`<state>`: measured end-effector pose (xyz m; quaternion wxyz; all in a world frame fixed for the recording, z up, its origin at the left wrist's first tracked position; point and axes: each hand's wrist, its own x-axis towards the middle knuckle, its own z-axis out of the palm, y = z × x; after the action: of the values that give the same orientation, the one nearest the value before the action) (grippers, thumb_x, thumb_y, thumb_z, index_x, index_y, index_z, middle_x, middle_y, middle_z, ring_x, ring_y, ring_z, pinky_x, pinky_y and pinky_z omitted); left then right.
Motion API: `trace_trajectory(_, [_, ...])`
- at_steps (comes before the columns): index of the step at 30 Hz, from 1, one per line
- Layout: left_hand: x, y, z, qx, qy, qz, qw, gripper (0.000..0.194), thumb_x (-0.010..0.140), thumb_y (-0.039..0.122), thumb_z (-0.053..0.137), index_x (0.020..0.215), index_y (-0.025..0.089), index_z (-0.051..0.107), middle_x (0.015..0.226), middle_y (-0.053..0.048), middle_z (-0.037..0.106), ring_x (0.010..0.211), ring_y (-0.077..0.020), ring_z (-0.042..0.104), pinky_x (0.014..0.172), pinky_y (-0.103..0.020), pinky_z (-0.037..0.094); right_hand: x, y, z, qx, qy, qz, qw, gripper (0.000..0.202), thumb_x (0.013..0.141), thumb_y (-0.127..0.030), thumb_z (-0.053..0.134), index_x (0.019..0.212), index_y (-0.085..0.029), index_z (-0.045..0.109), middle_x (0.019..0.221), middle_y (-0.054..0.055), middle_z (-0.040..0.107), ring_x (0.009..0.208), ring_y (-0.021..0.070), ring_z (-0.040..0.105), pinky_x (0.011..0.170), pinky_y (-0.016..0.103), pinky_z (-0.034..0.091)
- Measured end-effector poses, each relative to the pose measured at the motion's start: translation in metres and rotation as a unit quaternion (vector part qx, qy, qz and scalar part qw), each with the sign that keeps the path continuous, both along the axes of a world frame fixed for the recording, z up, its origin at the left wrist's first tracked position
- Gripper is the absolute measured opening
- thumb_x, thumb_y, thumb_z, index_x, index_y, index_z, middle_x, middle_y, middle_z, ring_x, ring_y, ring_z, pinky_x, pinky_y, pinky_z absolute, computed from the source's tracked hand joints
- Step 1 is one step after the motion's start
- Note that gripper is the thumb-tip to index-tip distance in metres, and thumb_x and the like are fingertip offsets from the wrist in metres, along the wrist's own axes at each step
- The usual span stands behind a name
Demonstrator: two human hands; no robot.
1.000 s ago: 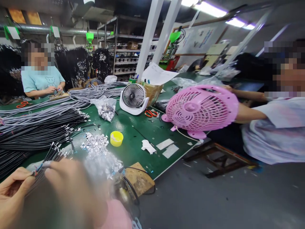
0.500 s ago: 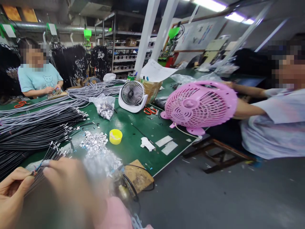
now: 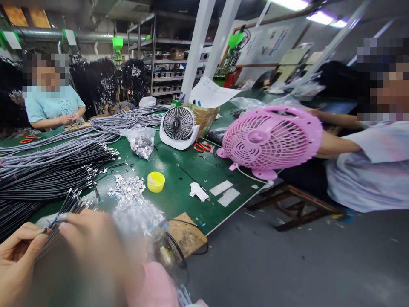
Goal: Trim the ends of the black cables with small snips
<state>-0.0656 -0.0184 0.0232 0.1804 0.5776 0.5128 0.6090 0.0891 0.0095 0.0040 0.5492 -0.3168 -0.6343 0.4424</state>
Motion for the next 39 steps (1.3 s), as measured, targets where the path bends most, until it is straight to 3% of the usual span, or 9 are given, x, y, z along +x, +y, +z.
trace_trajectory(7, [0.0,-0.002,0.003,-0.002,0.013,0.01,1.0,0.025,0.07,0.036,0.082,0.054,0.024,0.066,0.053,0.006,0.062,0.05,-0.0097,0.056,0.047,-0.015,0.047,-0.001,0.0,-0.006,0.052,-0.039,-0.036,0.997,0.025,0.096,-0.033,0.059,0.085,-0.021,0.078,0.062,0.0,0.059,0.049,0.0118,0.043,0.046,0.026,0.031])
trace_trajectory(9, [0.0,-0.002,0.004,-0.027,0.01,0.021,0.999,0.028,0.068,0.041,0.082,0.053,0.023,0.067,0.051,0.005,0.062,0.046,-0.01,0.057,0.043,-0.015,0.047,-0.001,0.0,-0.01,0.063,-0.049,-0.055,0.995,0.022,0.095,-0.033,0.061,0.091,-0.019,0.078,0.062,0.0,0.059,0.051,0.0122,0.047,0.047,0.026,0.032])
trace_trajectory(16, [0.003,-0.002,0.007,-0.108,-0.003,0.061,0.992,0.041,0.061,0.06,0.08,0.054,0.02,0.073,0.047,0.0,0.065,0.035,-0.0125,0.056,0.029,-0.018,0.043,0.0,0.0,-0.003,0.146,-0.088,-0.077,0.982,0.03,0.097,-0.028,0.054,0.073,-0.021,0.071,0.065,0.0,0.063,0.054,0.012,0.048,0.051,0.026,0.035])
trace_trajectory(19, [0.006,-0.003,0.008,-0.106,0.0,0.064,0.992,0.04,0.061,0.059,0.081,0.053,0.021,0.072,0.048,0.0,0.065,0.037,-0.0126,0.056,0.033,-0.019,0.045,0.0,0.002,0.001,0.094,-0.03,-0.1,0.99,0.025,0.094,-0.037,0.06,0.08,-0.021,0.073,0.068,0.0,0.065,0.058,0.0133,0.053,0.054,0.025,0.041])
trace_trajectory(23, [0.001,-0.004,0.002,-0.103,0.019,0.036,0.994,0.038,0.066,0.056,0.08,0.054,0.021,0.07,0.049,0.002,0.061,0.043,-0.0129,0.056,0.038,-0.019,0.045,-0.001,0.003,0.004,-0.018,0.001,-0.057,0.998,0.029,0.082,-0.048,0.073,0.077,-0.02,0.07,0.066,-0.002,0.062,0.054,0.0116,0.05,0.05,0.023,0.041])
trace_trajectory(28, [-0.008,-0.004,-0.013,-0.093,0.07,-0.012,0.993,0.036,0.077,0.049,0.073,0.055,0.021,0.066,0.05,0.004,0.055,0.041,-0.01,0.045,0.037,-0.02,0.035,-0.001,0.004,0.002,0.073,0.023,-0.01,0.997,0.022,0.088,-0.03,0.061,0.069,-0.019,0.06,0.065,-0.001,0.056,0.057,0.0112,0.049,0.054,0.024,0.04])
trace_trajectory(32, [-0.005,-0.005,-0.01,-0.131,0.086,-0.062,0.986,0.045,0.086,0.047,0.06,0.049,0.021,0.058,0.049,0.004,0.047,0.043,-0.0099,0.036,0.037,-0.021,0.028,-0.007,0.004,-0.013,0.051,0.02,0.032,0.998,0.035,0.098,-0.035,0.053,0.067,-0.02,0.058,0.062,-0.001,0.053,0.055,0.0119,0.049,0.052,0.024,0.039])
trace_trajectory(36, [0.004,-0.008,-0.005,-0.184,0.054,-0.043,0.98,0.042,0.08,0.051,0.062,0.051,0.021,0.057,0.049,0.004,0.043,0.045,-0.0106,0.036,0.039,-0.021,0.028,-0.012,0.004,-0.023,0.125,-0.071,-0.084,0.986,0.039,0.1,-0.034,0.051,0.064,-0.02,0.057,0.059,-0.002,0.048,0.052,0.0113,0.044,0.05,0.025,0.034])
trace_trajectory(39, [0.009,-0.009,-0.008,-0.225,0.03,-0.01,0.974,0.038,0.075,0.053,0.067,0.057,0.02,0.062,0.05,0.004,0.045,0.045,-0.0104,0.036,0.039,-0.021,0.029,-0.012,0.007,-0.022,0.274,-0.14,-0.213,0.927,0.039,0.1,-0.024,0.05,0.061,-0.02,0.052,0.057,-0.002,0.047,0.049,0.0101,0.04,0.048,0.028,0.027])
